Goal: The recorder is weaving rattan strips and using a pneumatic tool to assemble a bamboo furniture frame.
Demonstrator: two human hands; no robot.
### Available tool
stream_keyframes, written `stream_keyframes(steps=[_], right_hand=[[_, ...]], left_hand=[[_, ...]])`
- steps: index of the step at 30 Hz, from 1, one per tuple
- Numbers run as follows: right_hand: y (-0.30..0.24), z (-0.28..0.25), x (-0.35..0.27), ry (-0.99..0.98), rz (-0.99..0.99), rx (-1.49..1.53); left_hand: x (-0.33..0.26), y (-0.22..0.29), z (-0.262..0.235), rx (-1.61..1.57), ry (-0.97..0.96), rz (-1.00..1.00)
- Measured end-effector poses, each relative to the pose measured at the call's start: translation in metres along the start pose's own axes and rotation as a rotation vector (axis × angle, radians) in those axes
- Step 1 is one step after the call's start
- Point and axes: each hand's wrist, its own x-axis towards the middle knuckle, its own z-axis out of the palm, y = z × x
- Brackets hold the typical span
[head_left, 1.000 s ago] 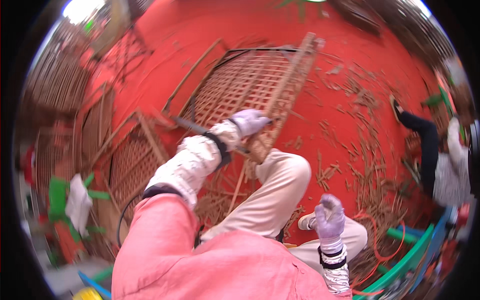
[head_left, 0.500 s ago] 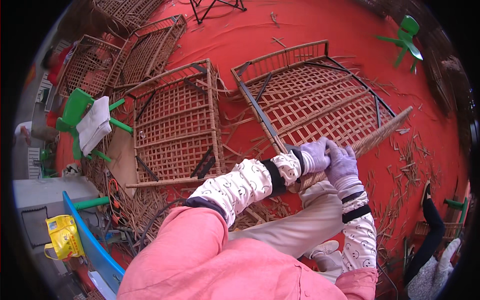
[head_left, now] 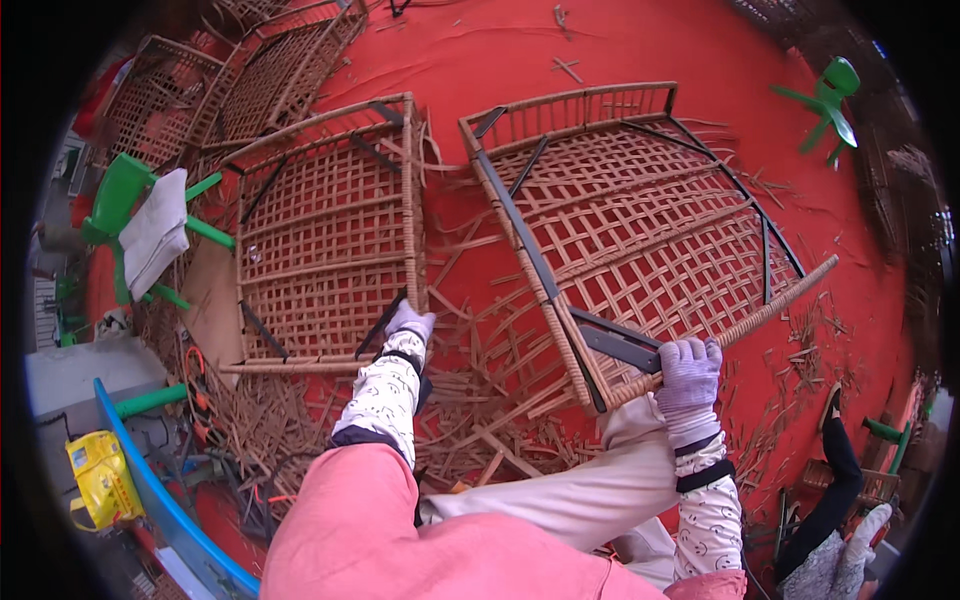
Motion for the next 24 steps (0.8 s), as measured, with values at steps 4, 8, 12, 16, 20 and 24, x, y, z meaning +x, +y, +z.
stream_keyframes(steps=[4,8,12,16,20,24], right_hand=[[-0.006,-0.012,0.000,0.020,0.078,0.034],[-0.005,-0.023,0.001,0.099,0.104,0.068],[0.008,-0.052,0.002,0.117,0.108,0.021],[0.002,-0.081,0.007,0.225,0.091,0.020],[-0.002,-0.111,-0.010,0.255,0.193,0.059],[-0.010,-0.101,-0.038,0.347,0.297,0.100]], left_hand=[[0.000,-0.003,-0.026,0.028,0.008,-0.033],[-0.016,-0.033,-0.080,0.002,0.055,0.091],[-0.017,-0.104,-0.101,0.035,0.066,0.041],[-0.029,-0.141,-0.130,0.100,0.006,-0.095],[-0.048,-0.085,-0.087,-0.427,-0.010,0.468],[-0.135,0.052,-0.051,-0.852,-0.499,0.816]])
